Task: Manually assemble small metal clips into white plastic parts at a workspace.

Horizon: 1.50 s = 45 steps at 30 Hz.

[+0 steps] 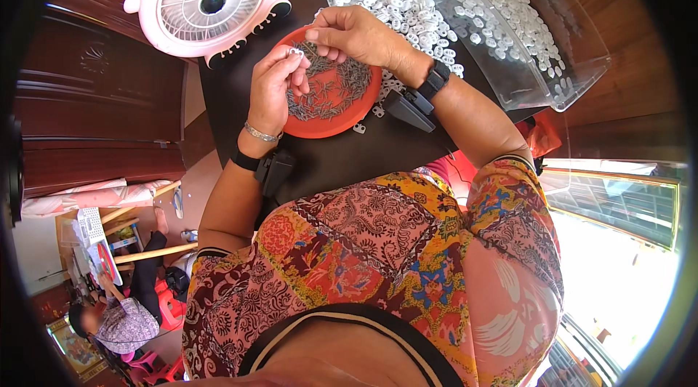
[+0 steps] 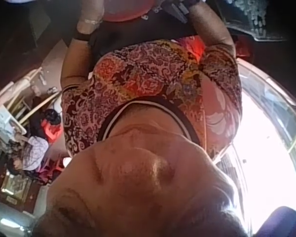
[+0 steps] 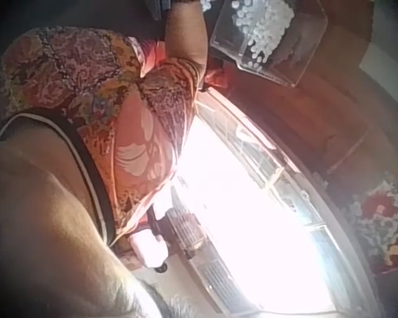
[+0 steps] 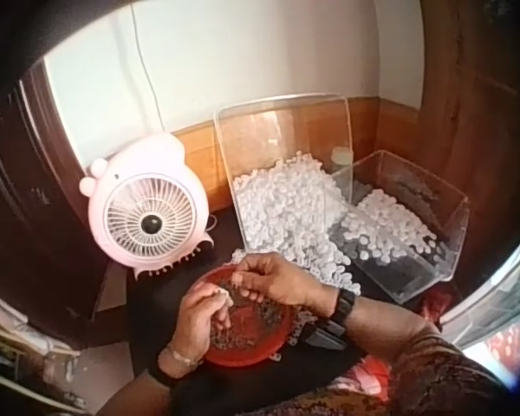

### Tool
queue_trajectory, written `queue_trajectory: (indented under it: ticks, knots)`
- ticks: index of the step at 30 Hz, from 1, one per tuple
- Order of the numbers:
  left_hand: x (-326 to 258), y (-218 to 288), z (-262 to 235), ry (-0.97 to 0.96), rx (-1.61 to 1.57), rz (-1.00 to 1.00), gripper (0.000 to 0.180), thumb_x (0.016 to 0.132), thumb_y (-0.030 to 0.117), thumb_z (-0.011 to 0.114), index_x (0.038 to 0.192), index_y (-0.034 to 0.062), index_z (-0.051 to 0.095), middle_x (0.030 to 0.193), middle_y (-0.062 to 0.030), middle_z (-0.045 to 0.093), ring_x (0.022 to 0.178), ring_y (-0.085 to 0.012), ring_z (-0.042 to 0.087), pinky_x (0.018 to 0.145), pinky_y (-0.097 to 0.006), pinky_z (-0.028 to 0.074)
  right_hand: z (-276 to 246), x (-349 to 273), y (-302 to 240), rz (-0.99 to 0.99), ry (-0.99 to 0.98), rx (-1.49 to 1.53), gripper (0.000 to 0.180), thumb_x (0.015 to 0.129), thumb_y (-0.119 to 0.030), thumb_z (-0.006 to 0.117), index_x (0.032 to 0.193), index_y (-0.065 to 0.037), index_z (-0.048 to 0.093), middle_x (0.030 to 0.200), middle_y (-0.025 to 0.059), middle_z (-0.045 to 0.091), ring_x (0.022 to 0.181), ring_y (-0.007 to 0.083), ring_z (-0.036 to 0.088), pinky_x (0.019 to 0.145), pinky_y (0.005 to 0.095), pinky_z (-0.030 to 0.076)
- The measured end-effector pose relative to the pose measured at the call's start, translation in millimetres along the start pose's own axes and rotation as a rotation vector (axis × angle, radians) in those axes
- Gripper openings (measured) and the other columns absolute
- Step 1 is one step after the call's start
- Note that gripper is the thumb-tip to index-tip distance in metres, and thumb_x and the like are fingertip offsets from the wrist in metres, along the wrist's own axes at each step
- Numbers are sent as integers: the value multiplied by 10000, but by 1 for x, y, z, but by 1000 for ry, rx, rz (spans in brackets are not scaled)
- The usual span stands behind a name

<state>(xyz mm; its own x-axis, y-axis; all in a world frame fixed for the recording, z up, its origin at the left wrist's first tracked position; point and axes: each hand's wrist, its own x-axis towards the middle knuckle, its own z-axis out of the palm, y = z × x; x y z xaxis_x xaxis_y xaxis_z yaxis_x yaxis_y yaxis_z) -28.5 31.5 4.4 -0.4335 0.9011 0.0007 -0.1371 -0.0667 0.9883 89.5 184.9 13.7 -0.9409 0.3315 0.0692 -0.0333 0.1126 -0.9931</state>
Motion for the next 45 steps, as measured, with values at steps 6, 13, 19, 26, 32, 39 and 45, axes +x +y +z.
queue_trajectory:
  ticks: [6, 13, 19, 26, 32, 39, 45]
  knots:
    - [-2, 0, 0, -37, 24, -10, 200, 886, 181, 502, 781, 25, 570, 599, 5, 486, 499, -87, 489, 454, -193, 359, 6, 0, 4, -3, -15, -14, 221, 929, -252, 562, 857, -45, 592, 701, -26, 560, 642, 49, 506, 572, 191, 415]
    - [1, -5, -3, -76, 143, 82, 202, 887, 169, 504, 831, 3, 604, 696, -34, 570, 595, -105, 546, 535, -205, 403, 9, -2, 4, -38, -14, 17, 157, 913, -176, 574, 870, -34, 627, 721, -21, 578, 656, 37, 510, 583, 180, 412]
    - [-1, -6, 1, -111, 203, 151, 189, 876, 144, 517, 874, -8, 630, 819, -60, 632, 667, -110, 570, 580, -223, 424, 18, -3, 7, -117, 74, 20, 127, 901, -137, 594, 877, -24, 646, 734, -27, 598, 673, 19, 513, 588, 172, 411]
    - [-3, -4, 1, -125, 172, 95, 196, 880, 140, 505, 867, -16, 623, 809, -70, 633, 656, -115, 571, 578, -222, 425, 15, -3, 2, -66, 42, 95, 148, 912, -154, 582, 864, -34, 653, 723, -30, 601, 657, 24, 513, 579, 174, 411]
    - [-1, -5, -2, -60, 50, 124, 195, 881, 176, 532, 860, 6, 625, 777, -41, 625, 622, -74, 553, 547, -192, 411, 11, -2, 7, -42, -15, 22, 136, 907, -161, 586, 899, -43, 652, 752, -37, 611, 655, 25, 520, 584, 174, 417]
    - [-1, -3, -1, -26, 21, 138, 203, 884, 194, 528, 825, 17, 608, 786, -58, 629, 615, -93, 561, 544, -200, 418, 7, -2, 5, -20, -51, -8, 134, 912, -164, 580, 932, -48, 644, 788, -38, 617, 682, 31, 531, 601, 172, 420]
    - [0, -4, -2, 25, 14, 140, 199, 884, 179, 522, 835, 6, 607, 780, -62, 627, 616, -108, 567, 545, -212, 423, 7, 1, 10, -88, 36, 75, 114, 894, -130, 590, 914, -31, 640, 800, -3, 633, 705, 51, 564, 620, 190, 467]
